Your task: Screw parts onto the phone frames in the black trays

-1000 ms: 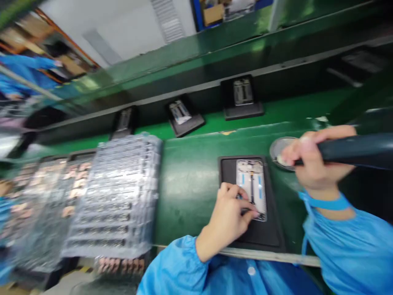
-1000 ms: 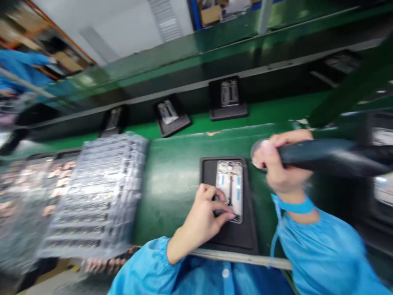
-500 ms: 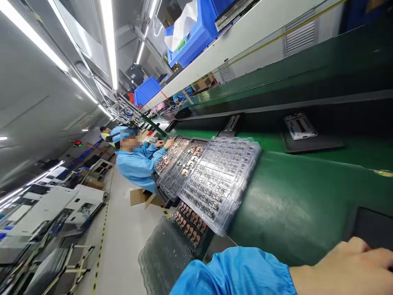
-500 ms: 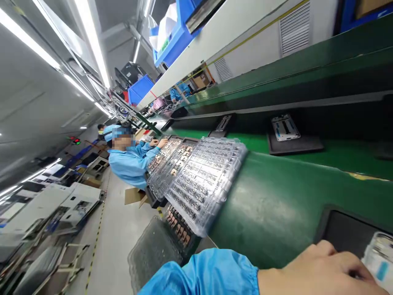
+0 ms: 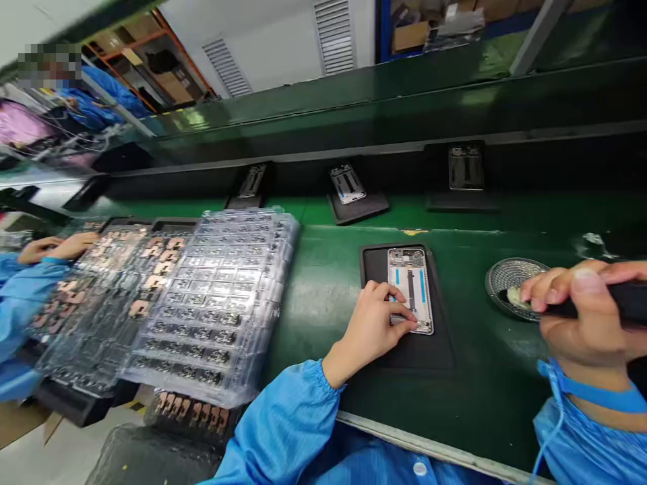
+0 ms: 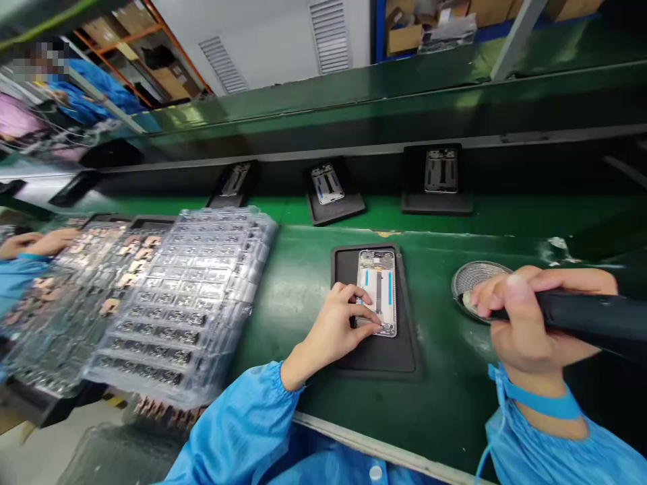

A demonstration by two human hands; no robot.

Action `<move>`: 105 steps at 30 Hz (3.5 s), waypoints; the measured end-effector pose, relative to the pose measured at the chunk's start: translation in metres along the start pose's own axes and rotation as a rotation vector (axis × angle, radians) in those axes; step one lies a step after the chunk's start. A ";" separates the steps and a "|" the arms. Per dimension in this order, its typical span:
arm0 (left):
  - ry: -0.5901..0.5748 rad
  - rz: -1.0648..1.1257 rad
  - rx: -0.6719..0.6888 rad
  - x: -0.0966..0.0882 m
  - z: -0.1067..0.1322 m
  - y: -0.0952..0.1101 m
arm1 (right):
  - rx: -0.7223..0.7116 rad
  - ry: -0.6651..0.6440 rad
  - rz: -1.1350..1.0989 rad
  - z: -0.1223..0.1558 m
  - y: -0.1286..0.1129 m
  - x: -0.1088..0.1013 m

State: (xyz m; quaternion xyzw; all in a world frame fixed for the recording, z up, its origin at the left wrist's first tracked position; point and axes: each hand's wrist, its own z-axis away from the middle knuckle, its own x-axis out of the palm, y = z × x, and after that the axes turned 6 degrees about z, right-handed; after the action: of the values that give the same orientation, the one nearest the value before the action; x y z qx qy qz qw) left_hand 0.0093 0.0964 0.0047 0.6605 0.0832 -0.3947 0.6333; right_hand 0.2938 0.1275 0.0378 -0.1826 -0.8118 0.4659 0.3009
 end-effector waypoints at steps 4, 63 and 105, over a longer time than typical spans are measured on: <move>0.011 0.005 -0.013 0.000 0.000 0.000 | -0.134 -0.127 0.008 -0.003 0.003 0.006; 0.010 0.015 0.267 -0.005 0.000 0.008 | 0.108 -0.632 -0.322 0.067 -0.049 0.024; -0.081 -0.308 0.180 0.019 0.059 0.013 | 0.124 -0.748 -0.153 0.083 -0.018 0.030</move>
State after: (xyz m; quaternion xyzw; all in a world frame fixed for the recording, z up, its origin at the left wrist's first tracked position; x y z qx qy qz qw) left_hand 0.0053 0.0335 0.0098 0.6774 0.1219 -0.5191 0.5067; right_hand 0.2159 0.0817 0.0311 0.0794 -0.8471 0.5247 0.0282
